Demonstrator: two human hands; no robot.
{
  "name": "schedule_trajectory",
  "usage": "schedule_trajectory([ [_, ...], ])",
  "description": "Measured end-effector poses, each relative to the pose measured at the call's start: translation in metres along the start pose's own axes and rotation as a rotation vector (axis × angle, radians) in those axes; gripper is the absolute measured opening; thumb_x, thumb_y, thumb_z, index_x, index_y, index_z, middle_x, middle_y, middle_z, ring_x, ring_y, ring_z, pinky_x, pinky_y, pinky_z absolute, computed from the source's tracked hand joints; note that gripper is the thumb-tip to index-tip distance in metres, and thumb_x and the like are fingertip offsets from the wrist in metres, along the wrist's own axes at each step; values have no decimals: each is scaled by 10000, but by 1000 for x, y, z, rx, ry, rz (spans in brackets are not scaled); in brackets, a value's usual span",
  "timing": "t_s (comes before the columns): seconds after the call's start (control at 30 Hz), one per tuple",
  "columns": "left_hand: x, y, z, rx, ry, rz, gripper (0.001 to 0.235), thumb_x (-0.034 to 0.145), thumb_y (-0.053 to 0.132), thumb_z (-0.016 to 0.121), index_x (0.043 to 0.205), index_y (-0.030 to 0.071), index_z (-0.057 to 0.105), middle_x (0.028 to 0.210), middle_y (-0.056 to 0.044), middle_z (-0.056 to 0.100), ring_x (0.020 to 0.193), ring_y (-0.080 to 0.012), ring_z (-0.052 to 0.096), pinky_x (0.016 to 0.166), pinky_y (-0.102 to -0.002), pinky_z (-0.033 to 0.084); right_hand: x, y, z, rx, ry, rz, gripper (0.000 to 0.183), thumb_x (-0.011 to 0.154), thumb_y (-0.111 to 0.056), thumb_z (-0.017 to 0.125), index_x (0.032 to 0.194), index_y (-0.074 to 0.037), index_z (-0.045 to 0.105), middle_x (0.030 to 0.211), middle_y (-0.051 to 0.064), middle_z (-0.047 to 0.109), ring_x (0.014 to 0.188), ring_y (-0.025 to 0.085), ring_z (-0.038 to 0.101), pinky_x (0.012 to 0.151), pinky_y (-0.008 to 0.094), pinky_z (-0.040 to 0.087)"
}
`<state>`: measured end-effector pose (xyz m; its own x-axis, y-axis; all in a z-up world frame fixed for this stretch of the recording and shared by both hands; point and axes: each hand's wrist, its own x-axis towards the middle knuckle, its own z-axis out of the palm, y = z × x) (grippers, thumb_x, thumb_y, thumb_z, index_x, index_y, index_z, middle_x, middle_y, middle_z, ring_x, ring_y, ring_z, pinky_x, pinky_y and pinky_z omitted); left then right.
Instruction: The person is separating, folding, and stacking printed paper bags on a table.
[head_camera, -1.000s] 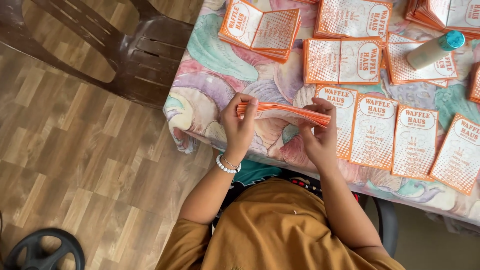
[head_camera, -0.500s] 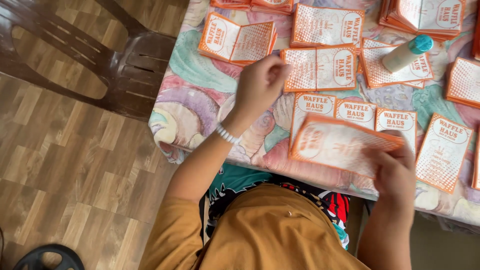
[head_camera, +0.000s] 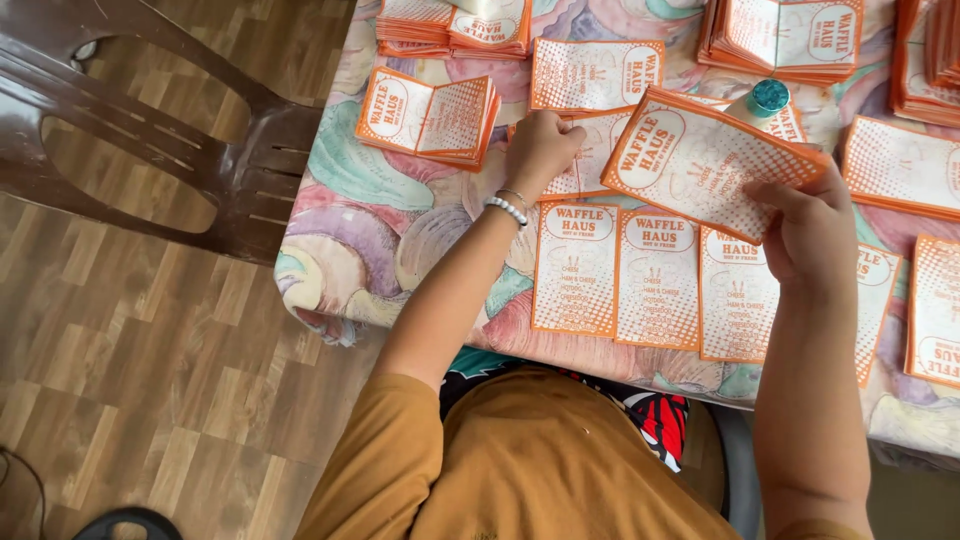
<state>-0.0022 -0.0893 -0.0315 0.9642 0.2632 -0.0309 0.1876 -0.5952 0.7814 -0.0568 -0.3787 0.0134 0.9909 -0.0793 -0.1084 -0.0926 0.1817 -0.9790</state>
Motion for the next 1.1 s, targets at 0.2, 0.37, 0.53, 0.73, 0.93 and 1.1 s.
schedule_trajectory([
  [0.2,-38,4,-30,-375,23,308,442,959,562,449,824,167,594,666,68,646,491,-51,559,462,-213,388,-3,31,-8,50,-133,-195,366,897,81,680,1088,-154,476,977,10,589,902,126,592,844,247,509],
  [0.37,-88,-14,-68,-709,-222,516,617,985,591,560,1345,90,553,1306,-111,682,1236,-210,651,1021,-319,531,-36,28,13,-151,-228,-256,261,887,-19,724,1049,-122,547,1019,-24,498,864,97,514,756,246,425],
  [0.53,-63,-19,-74,-328,74,609,460,1018,421,581,1267,35,577,1179,-115,699,1076,-227,702,937,-316,586,-14,20,4,-259,-95,-281,265,851,-32,642,1087,-132,572,941,-35,532,826,88,503,677,257,407],
  [0.73,-4,-7,-13,311,12,314,285,977,335,666,783,130,630,715,-6,641,621,-159,624,519,-330,494,31,42,-3,-134,17,-359,378,842,95,659,1113,-135,531,1007,14,614,920,119,590,824,239,489],
  [0.93,10,-11,21,345,18,155,87,842,102,650,770,67,616,815,-120,722,762,-340,710,580,-462,534,34,55,9,-271,0,-278,332,876,94,567,1110,-137,522,957,-16,567,862,88,515,735,244,430],
  [1.1,5,-13,11,-48,49,85,438,802,213,645,466,182,367,430,44,387,460,-127,405,477,-365,302,36,62,16,-371,-52,-332,303,909,62,581,1116,-143,495,914,-23,511,786,71,443,684,241,363],
])
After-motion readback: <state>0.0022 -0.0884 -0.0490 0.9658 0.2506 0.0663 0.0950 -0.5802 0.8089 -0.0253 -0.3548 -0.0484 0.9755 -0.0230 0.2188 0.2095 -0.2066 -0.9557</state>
